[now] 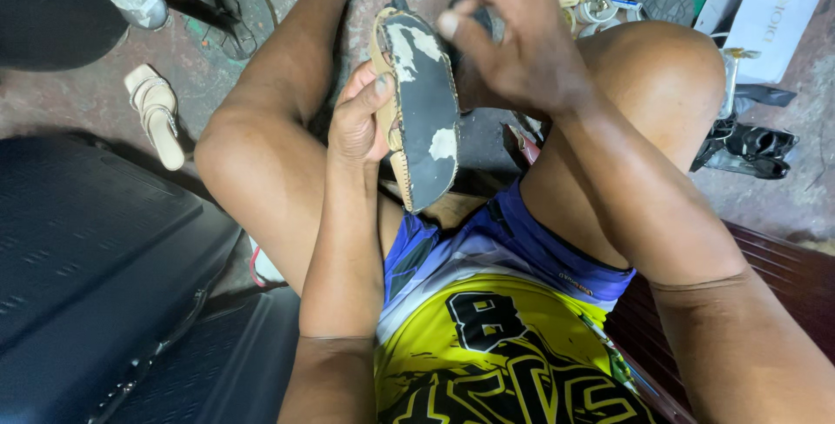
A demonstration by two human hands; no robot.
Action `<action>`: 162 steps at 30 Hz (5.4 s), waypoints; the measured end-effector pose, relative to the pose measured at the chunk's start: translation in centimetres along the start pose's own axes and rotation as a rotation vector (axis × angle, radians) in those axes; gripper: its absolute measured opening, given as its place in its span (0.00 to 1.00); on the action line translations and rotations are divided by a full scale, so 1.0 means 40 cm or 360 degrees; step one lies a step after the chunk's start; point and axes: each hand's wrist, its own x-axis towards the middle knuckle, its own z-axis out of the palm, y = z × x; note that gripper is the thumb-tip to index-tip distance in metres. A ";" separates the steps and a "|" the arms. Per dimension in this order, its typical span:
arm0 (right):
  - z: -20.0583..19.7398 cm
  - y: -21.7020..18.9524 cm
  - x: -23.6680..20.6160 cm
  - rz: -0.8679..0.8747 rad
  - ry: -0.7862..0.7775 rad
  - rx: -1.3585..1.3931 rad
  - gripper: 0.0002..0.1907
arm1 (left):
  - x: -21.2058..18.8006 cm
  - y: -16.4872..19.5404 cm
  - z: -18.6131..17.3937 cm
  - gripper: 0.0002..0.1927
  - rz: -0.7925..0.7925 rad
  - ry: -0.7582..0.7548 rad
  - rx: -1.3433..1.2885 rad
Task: The person is repairing a black sandal by hand. They apply a white patch to the sole and stitch around the edge using a needle and thread. The person repeatedly pulls the thread tight and adjusts the sandal while seated on the floor.
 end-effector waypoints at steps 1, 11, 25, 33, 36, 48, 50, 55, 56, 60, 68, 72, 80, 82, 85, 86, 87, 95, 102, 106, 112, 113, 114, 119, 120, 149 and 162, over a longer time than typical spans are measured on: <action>-0.005 -0.011 0.005 -0.0208 -0.0044 -0.0043 0.13 | 0.000 0.002 0.000 0.22 -0.0010 -0.0026 -0.0006; -0.012 -0.020 0.023 -0.0298 -0.0380 -0.0134 0.06 | -0.004 -0.006 -0.019 0.20 -0.0217 -0.0087 -0.0050; -0.009 0.014 0.000 -0.0283 -0.0492 -0.0172 0.03 | 0.008 -0.004 -0.024 0.17 -0.0291 -0.0052 0.0076; -0.025 0.027 -0.011 0.0296 -0.0274 0.0085 0.08 | 0.006 -0.032 -0.027 0.12 -0.0300 -0.0056 0.0105; -0.040 0.027 -0.009 0.0076 -0.0269 0.0039 0.09 | 0.002 -0.027 -0.024 0.14 -0.0290 0.0008 0.0036; -0.024 0.022 -0.008 -0.0128 -0.0467 -0.0025 0.07 | 0.009 -0.024 -0.018 0.15 -0.0270 -0.0043 0.0058; -0.025 0.028 -0.011 -0.0089 -0.0477 -0.0054 0.07 | 0.012 -0.025 -0.017 0.13 -0.0223 -0.0066 0.0061; -0.032 0.039 -0.018 0.0029 -0.0404 0.0049 0.03 | 0.047 -0.004 0.010 0.13 0.0421 0.0570 0.1169; -0.031 0.039 -0.022 0.0124 -0.0407 0.0112 0.05 | 0.052 0.001 0.023 0.12 0.0608 0.0607 0.1324; -0.027 0.055 -0.022 0.0424 -0.0455 0.0271 0.10 | 0.022 0.024 0.092 0.06 0.0756 0.0525 0.1500; -0.011 0.067 -0.024 0.0215 -0.0446 0.0124 0.15 | 0.021 0.004 0.159 0.06 0.0691 0.0475 0.2155; -0.015 0.070 -0.020 0.0062 -0.0409 -0.0183 0.13 | 0.021 -0.001 0.143 0.04 0.0530 0.0457 0.1589; -0.006 0.065 -0.010 0.0179 -0.0506 0.0031 0.09 | 0.013 0.008 0.100 0.03 0.0471 0.0331 0.1094; -0.005 0.062 -0.008 0.0312 -0.0545 0.0059 0.08 | 0.015 0.007 0.093 0.03 0.0430 0.0351 0.0971; -0.005 0.063 -0.007 0.0198 -0.0537 0.0076 0.08 | 0.015 0.001 0.087 0.04 0.0341 0.0360 0.0721; -0.005 0.065 -0.007 0.0283 -0.0540 0.0144 0.07 | 0.015 0.000 0.085 0.04 0.0313 0.0361 0.0631; -0.005 0.067 -0.008 0.0369 -0.0544 0.0214 0.07 | 0.015 -0.002 0.084 0.04 0.0287 0.0361 0.0570; 0.000 0.084 -0.013 0.0495 -0.0545 0.0252 0.07 | 0.054 -0.048 0.081 0.04 0.0355 0.0613 0.0249; 0.011 0.090 -0.024 0.0682 -0.0502 0.0438 0.07 | 0.053 -0.053 0.085 0.07 0.0571 0.0572 0.1232; 0.012 0.095 -0.021 0.0750 -0.0479 0.0490 0.07 | 0.053 -0.071 0.080 0.05 0.0727 0.0513 0.1716; 0.008 0.082 -0.015 0.0732 -0.0565 0.0445 0.08 | 0.052 -0.058 0.065 0.06 0.0387 0.0429 0.0933; 0.005 0.078 -0.013 0.0768 -0.0569 0.0504 0.08 | 0.049 -0.053 0.070 0.06 0.0291 0.0472 0.0767; 0.002 0.073 -0.011 0.0800 -0.0576 0.0565 0.09 | 0.045 -0.050 0.078 0.06 0.0255 0.0458 0.0662; -0.010 0.062 -0.002 0.0812 -0.0607 0.0632 0.09 | 0.034 -0.033 0.127 0.09 0.0154 0.0405 0.0393; -0.012 0.063 -0.001 0.0742 -0.0630 0.0658 0.09 | 0.030 -0.035 0.134 0.10 0.0189 0.0406 0.0457; -0.210 0.082 -0.154 0.0481 -0.0329 0.1007 0.13 | 0.088 -0.131 0.386 0.09 0.0427 0.0210 0.1903; -0.256 0.123 -0.205 0.0281 -0.0360 0.0817 0.06 | 0.117 -0.193 0.427 0.20 0.0561 0.0528 0.2128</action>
